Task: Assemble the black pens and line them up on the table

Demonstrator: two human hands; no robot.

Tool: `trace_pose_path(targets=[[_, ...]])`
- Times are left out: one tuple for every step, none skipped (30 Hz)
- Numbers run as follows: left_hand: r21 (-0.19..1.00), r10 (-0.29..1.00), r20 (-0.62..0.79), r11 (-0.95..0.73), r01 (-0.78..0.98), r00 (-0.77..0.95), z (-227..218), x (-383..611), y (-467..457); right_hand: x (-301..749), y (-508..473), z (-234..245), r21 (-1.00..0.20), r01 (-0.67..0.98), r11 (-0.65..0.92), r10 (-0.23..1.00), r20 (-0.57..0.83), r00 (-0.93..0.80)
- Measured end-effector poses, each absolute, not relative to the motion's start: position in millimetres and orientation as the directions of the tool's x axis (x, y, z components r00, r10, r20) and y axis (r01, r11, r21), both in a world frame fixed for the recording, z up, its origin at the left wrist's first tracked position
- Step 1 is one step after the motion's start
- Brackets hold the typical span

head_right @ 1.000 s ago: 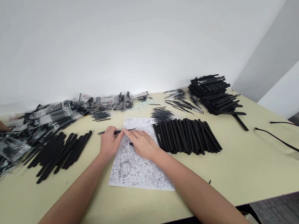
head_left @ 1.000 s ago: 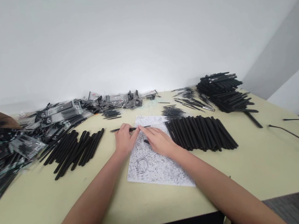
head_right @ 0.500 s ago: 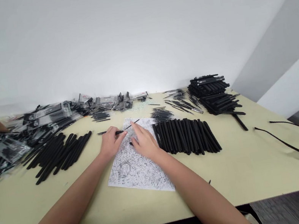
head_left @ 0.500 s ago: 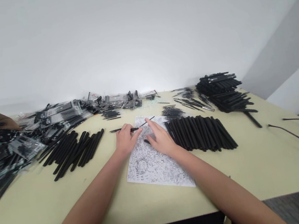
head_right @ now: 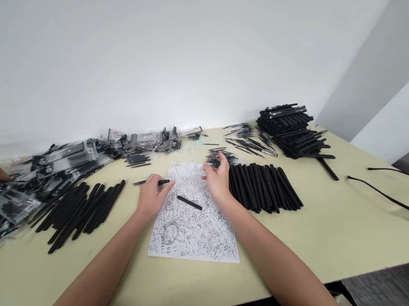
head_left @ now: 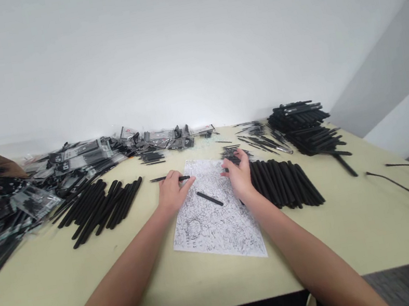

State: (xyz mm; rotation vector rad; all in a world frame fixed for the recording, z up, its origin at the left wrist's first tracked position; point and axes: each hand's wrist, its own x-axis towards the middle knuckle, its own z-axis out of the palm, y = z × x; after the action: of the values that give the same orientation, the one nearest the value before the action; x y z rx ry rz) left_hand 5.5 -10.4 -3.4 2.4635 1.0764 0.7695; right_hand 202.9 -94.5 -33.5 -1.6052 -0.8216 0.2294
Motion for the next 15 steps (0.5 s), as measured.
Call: trace_pose_path(targets=[[0.503,0.751,0.341,-0.654,0.565,0.566,-3,6,-10,203,-95,-29,-0.975,0.218,0.046,0.597,0.202,0.776],[0.503,0.751,0.341,-0.654,0.565,0.566,-3,6,-11,203,-96,-25,-0.994,0.077,0.084,0.583,0.111,0.805],[0.502,0.751,0.340,-0.654,0.566,0.566,-3,6,-11,203,-97,-20,-0.993,-0.027,0.114,0.577,0.044,0.815],[0.501,0.752,0.338,-0.653,0.568,0.566,-3,6,-11,202,-98,-15,-0.987,-0.090,0.133,0.578,0.004,0.816],[0.501,0.752,0.335,-0.652,0.569,0.567,-3,6,-11,202,-99,-12,-0.981,-0.131,0.143,0.579,-0.024,0.815],[0.502,0.753,0.333,-0.651,0.570,0.568,-3,6,-11,201,-100,-9,-0.977,-0.160,0.144,0.577,-0.048,0.815],[0.504,0.754,0.331,-0.650,0.569,0.567,-3,6,-11,200,-101,-7,-0.974,-0.179,0.140,0.575,-0.067,0.816],[0.507,0.755,0.329,-0.648,0.568,0.567,-3,6,-11,200,-101,-6,-0.973,-0.188,0.135,0.573,-0.079,0.816],[0.511,0.757,0.324,-0.645,0.568,0.568,-3,5,-11,199,-101,-5,-0.974,-0.189,0.128,0.572,-0.083,0.816],[0.514,0.758,0.318,-0.643,0.568,0.569,-2,5,-11,198,-101,-5,-0.975,-0.184,0.121,0.569,-0.084,0.818],[0.513,0.759,0.313,-0.640,0.571,0.570,-2,5,-11,198,-101,-6,-0.978,-0.175,0.115,0.564,-0.081,0.822],[0.508,0.762,0.310,-0.638,0.579,0.569,-2,6,-12,198,-100,-7,-0.981,-0.161,0.108,0.560,-0.074,0.825],[0.496,0.767,0.311,-0.635,0.593,0.562,-2,6,-12,197,-100,-8,-0.986,-0.138,0.097,0.561,-0.060,0.825],[0.477,0.775,0.316,-0.628,0.615,0.547,-2,6,-12,197,-100,-9,-0.992,-0.099,0.082,0.574,-0.035,0.818],[0.454,0.787,0.324,-0.617,0.643,0.526,-3,6,-12,196,-100,-9,-0.997,-0.039,0.061,0.605,0.006,0.796]])
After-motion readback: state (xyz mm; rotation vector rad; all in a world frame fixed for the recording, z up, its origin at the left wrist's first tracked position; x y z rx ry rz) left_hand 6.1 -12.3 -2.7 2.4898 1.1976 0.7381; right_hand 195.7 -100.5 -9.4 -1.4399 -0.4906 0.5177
